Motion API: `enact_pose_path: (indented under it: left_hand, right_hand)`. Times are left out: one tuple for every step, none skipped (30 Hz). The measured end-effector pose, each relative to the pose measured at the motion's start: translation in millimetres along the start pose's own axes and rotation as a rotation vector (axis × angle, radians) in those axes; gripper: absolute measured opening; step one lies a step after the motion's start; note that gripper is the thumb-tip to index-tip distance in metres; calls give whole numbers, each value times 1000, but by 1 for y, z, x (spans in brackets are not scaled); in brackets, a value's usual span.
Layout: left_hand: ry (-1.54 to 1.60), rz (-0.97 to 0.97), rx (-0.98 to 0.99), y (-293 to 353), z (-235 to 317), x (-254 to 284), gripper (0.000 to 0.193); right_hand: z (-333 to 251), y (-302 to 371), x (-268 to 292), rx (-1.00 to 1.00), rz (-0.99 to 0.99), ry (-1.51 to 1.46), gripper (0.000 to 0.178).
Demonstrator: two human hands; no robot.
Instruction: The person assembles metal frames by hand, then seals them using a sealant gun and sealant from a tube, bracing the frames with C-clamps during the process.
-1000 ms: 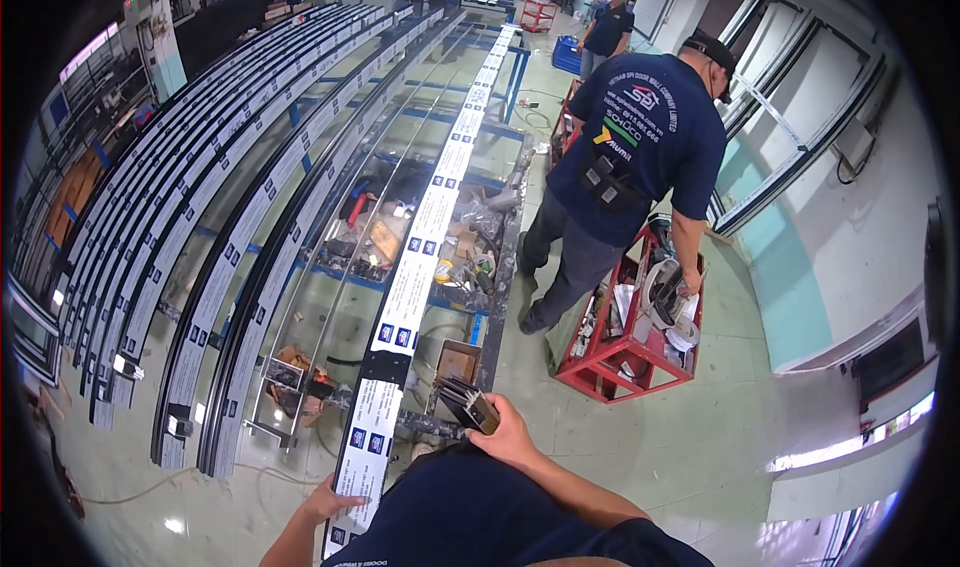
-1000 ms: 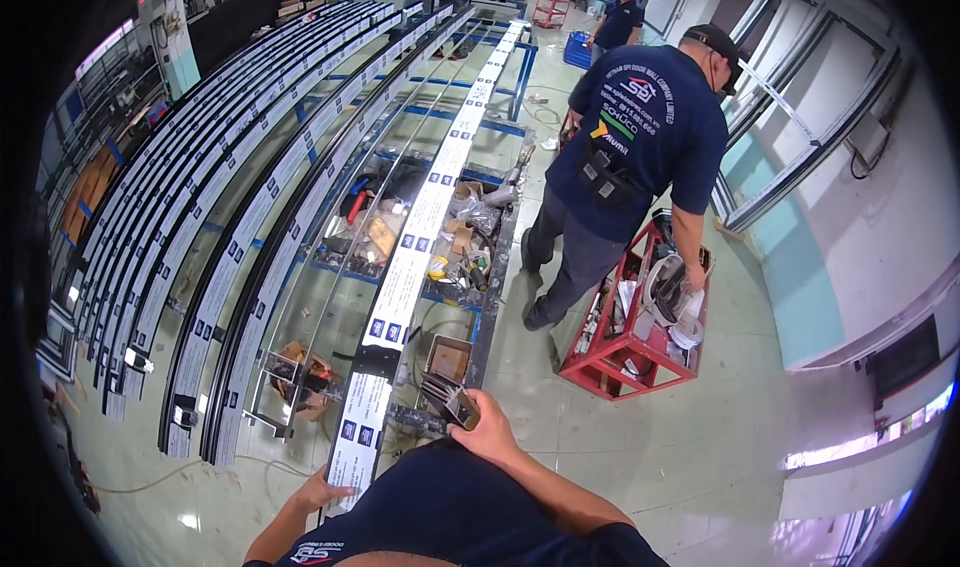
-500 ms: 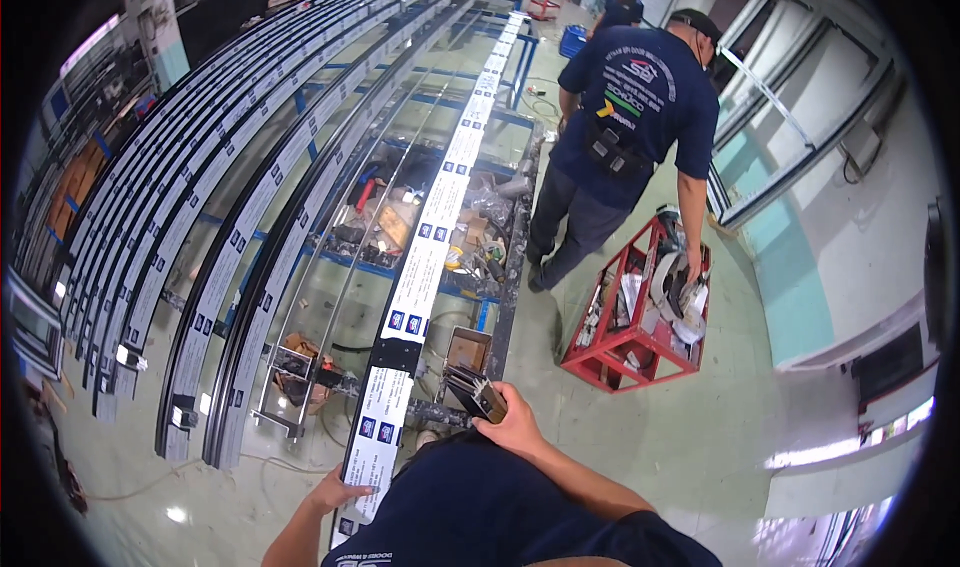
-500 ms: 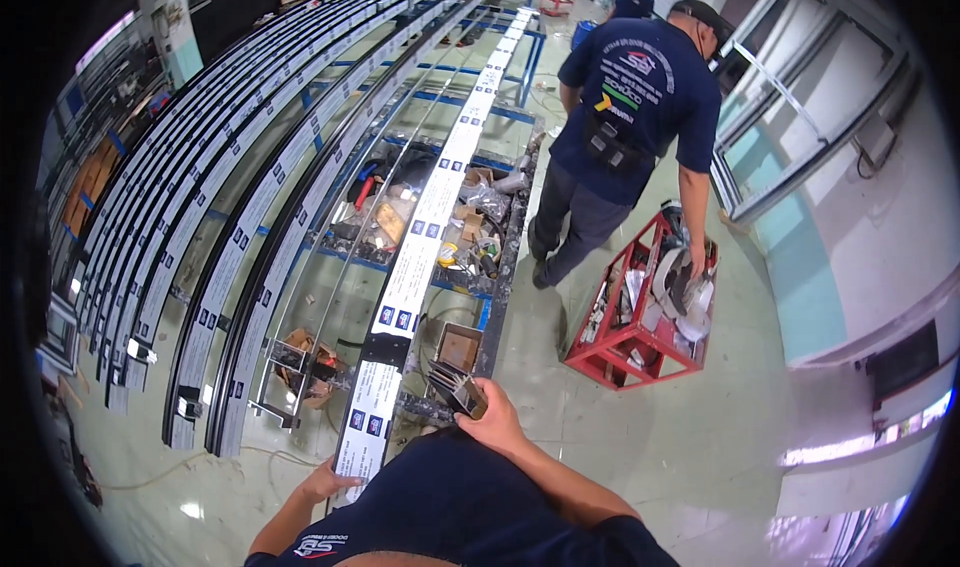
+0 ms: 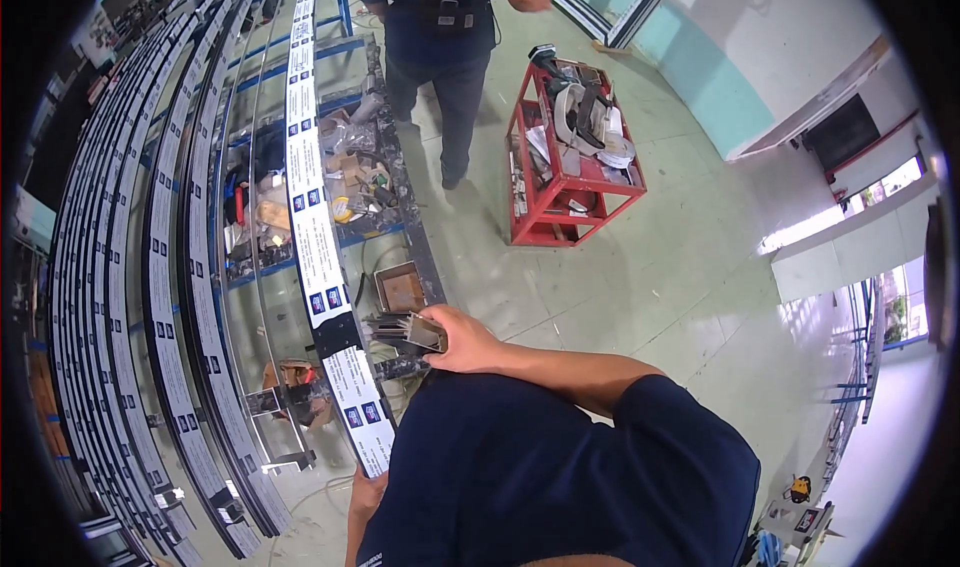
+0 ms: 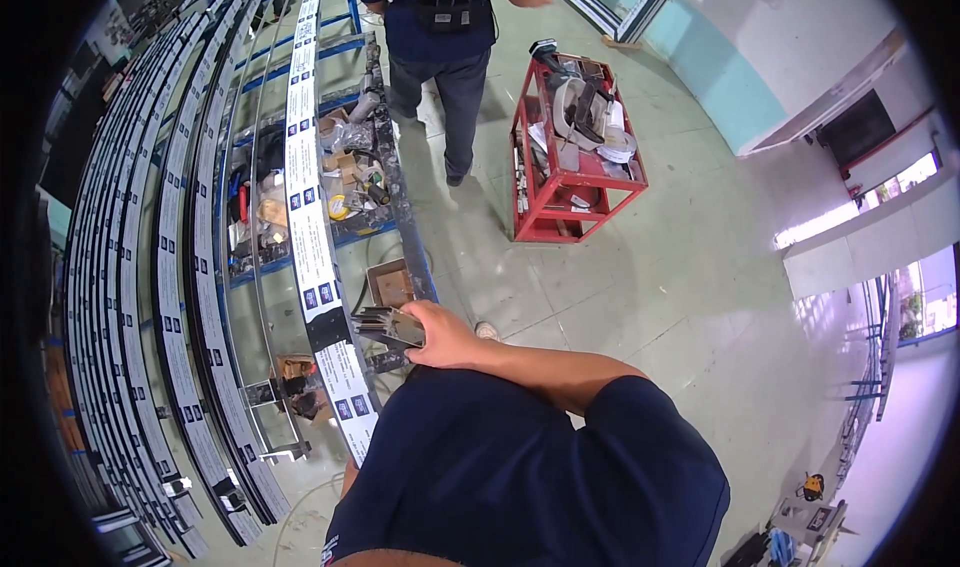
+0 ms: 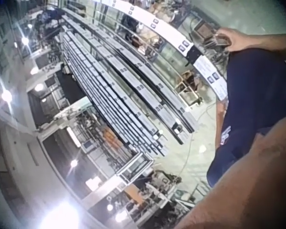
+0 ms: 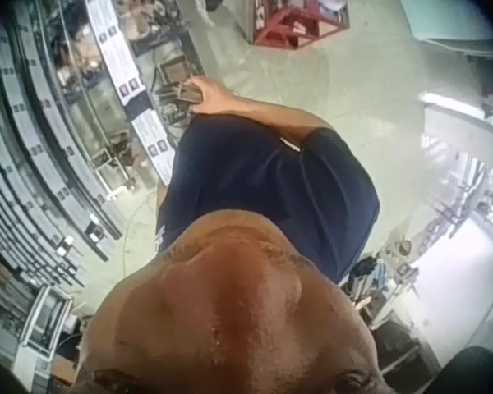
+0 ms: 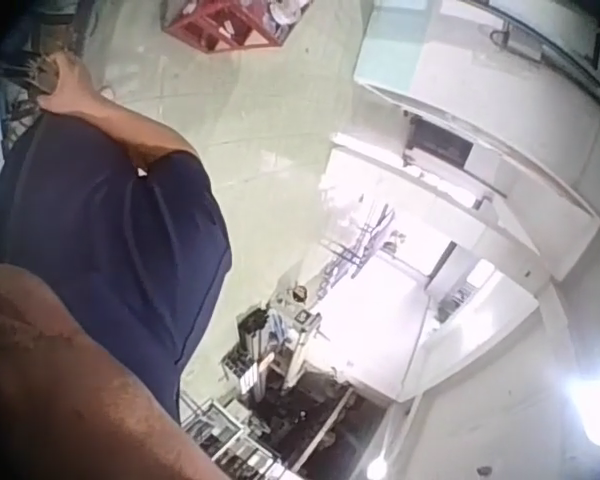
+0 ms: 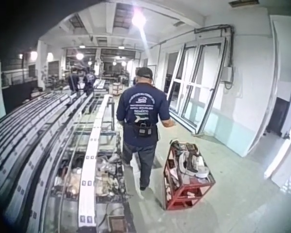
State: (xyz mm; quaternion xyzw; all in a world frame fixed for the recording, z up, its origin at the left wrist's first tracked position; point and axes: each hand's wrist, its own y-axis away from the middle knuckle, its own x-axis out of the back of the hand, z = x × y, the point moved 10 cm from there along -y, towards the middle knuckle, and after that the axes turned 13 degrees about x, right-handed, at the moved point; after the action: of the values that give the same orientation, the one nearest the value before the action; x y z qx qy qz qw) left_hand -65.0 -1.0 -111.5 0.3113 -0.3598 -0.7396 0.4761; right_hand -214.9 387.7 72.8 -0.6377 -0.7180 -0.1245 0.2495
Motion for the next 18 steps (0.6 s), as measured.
enact_pose_path:
  left_hand:
    - [4,0,-4,6,10,-8,59]
    - [-36,45,35,13,17,-13,60]
    - [-64,101,68,23,24,-14,61]
    - [-66,116,42,23,25,-12,62]
    - [-67,133,15,24,26,-10,63]
    - [-110,139,13,30,36,-15,64]
    - [-69,162,-16,24,34,-13,64]
    - [-6,78,-59,17,28,-15,65]
    - [55,-5,-98,12,16,-14,66]
    - [94,-45,-64,-2,-4,-6,69]
    - [117,-35,-80,-6,-5,-4,69]
    - [155,-63,-51,-9,-11,-5,70]
    - [192,-94,-22,-11,-17,-7,70]
    - [208,-85,-31,-13,-20,-5,70]
    - [193,-68,-40,-12,-18,-5,69]
    - [177,-51,-48,-11,-17,-6,69]
    - [188,-47,-52,-10,-15,-7,69]
    - [151,-35,-36,-6,-10,-8,68]
  right_hand:
    - [0,1,-1,4,-3,4,71]
    - [2,4,-1,-6,6,9,71]
    - [1,2,-5,-1,4,13,71]
    - [3,1,-5,4,16,10,71]
    - [4,4,-9,12,28,8,71]
    - [10,7,-11,24,46,12,72]
    - [9,6,-14,12,19,5,71]
    - [11,8,-14,14,32,17,71]
    - [12,10,-14,13,43,24,71]
    - [8,9,-14,40,22,29,71]
    - [7,9,-11,17,26,21,71]
    - [7,10,-9,-12,35,11,70]
    - [4,8,-10,4,20,13,70]
    - [4,7,-11,-4,16,5,70]
    - [5,7,-10,-18,18,-1,69]
    - [4,7,-10,-17,19,6,67]
    - [2,5,-11,-10,10,8,67]
    - [2,4,-11,-22,2,-10,67]
